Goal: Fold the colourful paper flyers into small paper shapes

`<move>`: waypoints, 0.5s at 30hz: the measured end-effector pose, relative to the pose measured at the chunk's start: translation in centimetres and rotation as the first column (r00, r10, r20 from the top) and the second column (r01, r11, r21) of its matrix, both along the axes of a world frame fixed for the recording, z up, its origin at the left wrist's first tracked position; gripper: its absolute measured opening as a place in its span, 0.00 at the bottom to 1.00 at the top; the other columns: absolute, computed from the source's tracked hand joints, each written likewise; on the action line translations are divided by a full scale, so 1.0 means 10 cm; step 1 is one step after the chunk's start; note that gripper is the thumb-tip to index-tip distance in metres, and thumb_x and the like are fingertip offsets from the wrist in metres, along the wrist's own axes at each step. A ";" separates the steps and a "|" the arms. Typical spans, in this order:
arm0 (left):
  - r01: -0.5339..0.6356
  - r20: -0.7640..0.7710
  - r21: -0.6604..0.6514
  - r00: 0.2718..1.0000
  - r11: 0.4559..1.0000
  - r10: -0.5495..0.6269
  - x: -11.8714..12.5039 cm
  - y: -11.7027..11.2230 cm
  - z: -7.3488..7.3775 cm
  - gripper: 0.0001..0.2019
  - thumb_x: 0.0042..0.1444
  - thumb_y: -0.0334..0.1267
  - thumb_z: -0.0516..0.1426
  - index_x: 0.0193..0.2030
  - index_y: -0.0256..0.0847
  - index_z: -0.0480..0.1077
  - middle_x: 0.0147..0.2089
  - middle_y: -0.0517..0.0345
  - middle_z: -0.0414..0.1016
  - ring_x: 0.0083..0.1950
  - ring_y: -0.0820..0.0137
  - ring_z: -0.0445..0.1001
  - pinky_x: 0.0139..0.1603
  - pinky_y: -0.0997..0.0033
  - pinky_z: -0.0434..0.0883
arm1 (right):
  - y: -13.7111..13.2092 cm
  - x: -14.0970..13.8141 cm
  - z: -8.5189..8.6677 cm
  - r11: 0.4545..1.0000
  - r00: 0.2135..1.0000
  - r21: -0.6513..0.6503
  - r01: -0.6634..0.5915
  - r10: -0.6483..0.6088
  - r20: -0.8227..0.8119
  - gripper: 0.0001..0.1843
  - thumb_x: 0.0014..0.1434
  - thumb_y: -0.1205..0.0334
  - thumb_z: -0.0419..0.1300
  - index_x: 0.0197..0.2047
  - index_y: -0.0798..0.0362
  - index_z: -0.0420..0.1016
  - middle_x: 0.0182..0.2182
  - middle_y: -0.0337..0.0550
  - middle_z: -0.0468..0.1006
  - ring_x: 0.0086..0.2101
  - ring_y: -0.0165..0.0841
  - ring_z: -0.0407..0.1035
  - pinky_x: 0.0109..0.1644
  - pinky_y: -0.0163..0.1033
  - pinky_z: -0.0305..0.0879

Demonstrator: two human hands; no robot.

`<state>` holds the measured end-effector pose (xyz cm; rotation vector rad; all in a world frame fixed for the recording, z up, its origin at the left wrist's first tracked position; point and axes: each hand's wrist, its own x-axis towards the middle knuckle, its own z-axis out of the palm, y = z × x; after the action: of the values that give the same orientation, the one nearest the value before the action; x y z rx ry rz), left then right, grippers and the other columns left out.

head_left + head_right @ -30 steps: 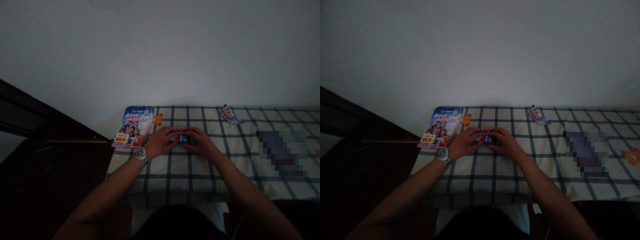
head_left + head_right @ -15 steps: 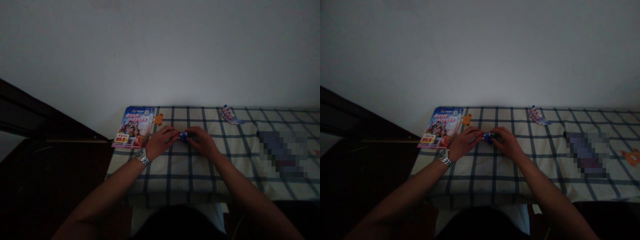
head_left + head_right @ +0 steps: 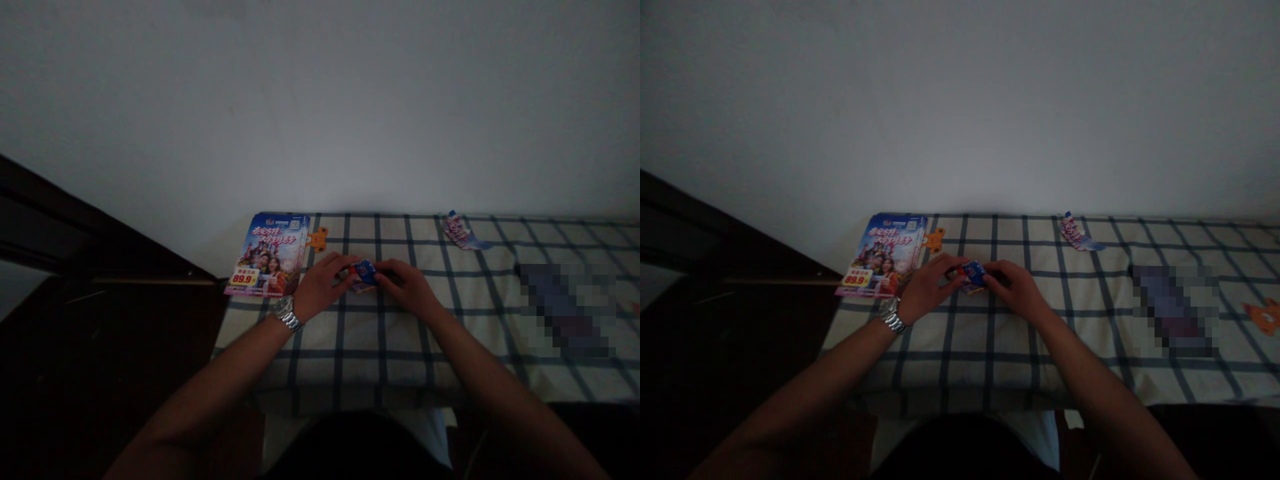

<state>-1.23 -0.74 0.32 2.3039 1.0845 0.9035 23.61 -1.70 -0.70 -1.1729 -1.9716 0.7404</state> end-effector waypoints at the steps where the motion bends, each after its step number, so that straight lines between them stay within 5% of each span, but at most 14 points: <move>1: -0.002 -0.004 -0.003 1.000 1.000 0.002 0.00 0.00 0.00 0.16 0.70 0.41 0.56 0.63 0.47 0.68 0.51 0.55 0.75 0.49 0.68 0.76 0.53 0.65 0.75 | 0.00 0.00 -0.01 1.000 1.000 -0.006 0.007 -0.007 -0.003 0.12 0.68 0.53 0.59 0.50 0.47 0.78 0.42 0.44 0.83 0.41 0.39 0.78 0.46 0.45 0.76; 15: -0.123 -0.104 -0.014 0.987 0.992 0.121 0.01 0.06 -0.09 0.20 0.67 0.39 0.57 0.65 0.47 0.67 0.48 0.55 0.74 0.48 0.65 0.75 0.50 0.63 0.75 | 0.03 0.00 -0.04 0.997 0.999 0.066 0.048 -0.048 0.004 0.15 0.65 0.51 0.63 0.52 0.47 0.76 0.43 0.46 0.80 0.42 0.40 0.77 0.46 0.47 0.77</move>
<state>-1.15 -0.15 -0.59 2.3101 1.2843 0.8226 23.63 -1.44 -1.07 -1.1803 -1.9502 0.6438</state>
